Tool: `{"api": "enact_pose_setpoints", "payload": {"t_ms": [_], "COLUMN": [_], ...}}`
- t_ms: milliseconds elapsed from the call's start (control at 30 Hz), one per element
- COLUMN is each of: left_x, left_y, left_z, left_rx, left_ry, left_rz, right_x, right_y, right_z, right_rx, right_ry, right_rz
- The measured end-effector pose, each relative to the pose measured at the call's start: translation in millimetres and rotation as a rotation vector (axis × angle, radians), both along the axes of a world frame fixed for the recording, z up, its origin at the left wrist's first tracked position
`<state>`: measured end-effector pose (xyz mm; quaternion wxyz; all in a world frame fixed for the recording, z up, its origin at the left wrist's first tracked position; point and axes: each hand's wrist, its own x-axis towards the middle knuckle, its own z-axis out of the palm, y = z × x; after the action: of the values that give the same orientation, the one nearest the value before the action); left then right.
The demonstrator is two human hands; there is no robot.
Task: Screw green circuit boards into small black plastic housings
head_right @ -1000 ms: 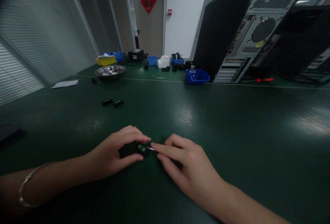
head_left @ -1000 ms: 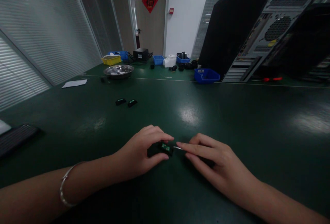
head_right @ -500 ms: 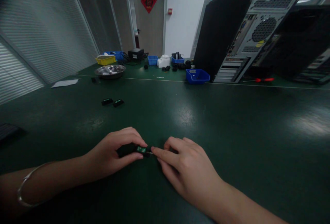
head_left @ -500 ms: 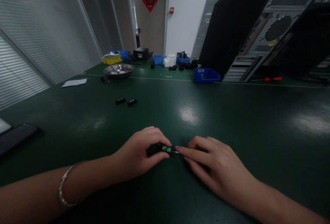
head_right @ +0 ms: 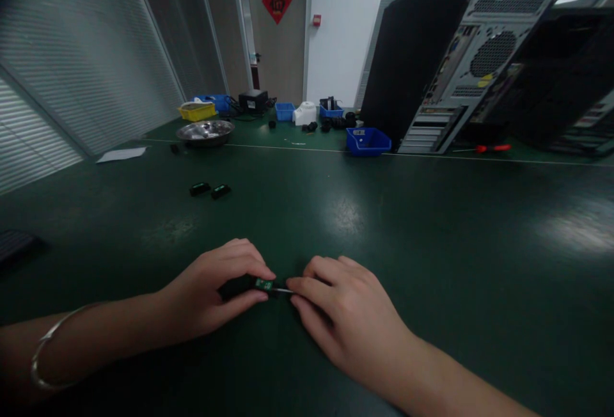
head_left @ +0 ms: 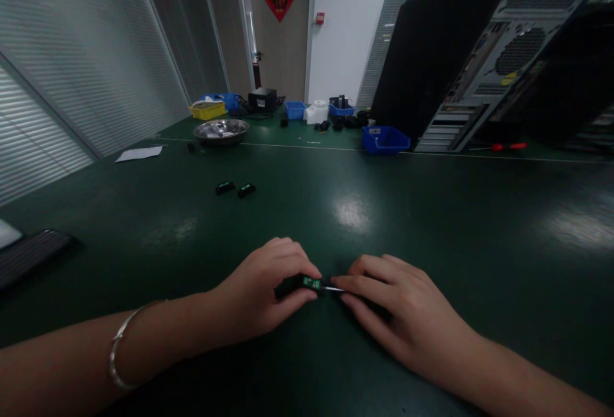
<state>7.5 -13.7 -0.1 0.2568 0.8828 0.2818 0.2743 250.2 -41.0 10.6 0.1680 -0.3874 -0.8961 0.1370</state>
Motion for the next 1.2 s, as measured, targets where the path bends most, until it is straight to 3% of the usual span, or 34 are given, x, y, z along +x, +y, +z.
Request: {"api": "enact_pose_setpoints", "payload": {"t_ms": [300, 500, 667, 967, 1200], "left_x": [0.4, 2.3, 0.9, -3.3, -6.6], "left_y": [-1.4, -2.6, -4.5, -2.1, -2.1], "left_z": [0.6, -0.9, -3.6, 4.9, 5.0], "left_rx": [0.011, -0.069, -0.138, -0.166, -0.152], "left_ry": [0.032, 0.033, 0.015, 0.058, 0.12], "left_rz": [-0.015, 0.018, 0.048, 0.005, 0.006], "right_x": [-1.1, -1.8, -0.2, -0.6, 1.3], "right_y": [1.4, 1.2, 1.1, 0.8, 1.5], "right_z": [4.9, 4.9, 3.2, 6.6, 4.8], "right_rx": [-0.083, -0.262, -0.252, -0.147, -0.18], "right_ry": [0.032, 0.259, 0.361, 0.128, 0.178], "right_rz": [-0.007, -0.005, -0.003, -0.03, -0.05]}}
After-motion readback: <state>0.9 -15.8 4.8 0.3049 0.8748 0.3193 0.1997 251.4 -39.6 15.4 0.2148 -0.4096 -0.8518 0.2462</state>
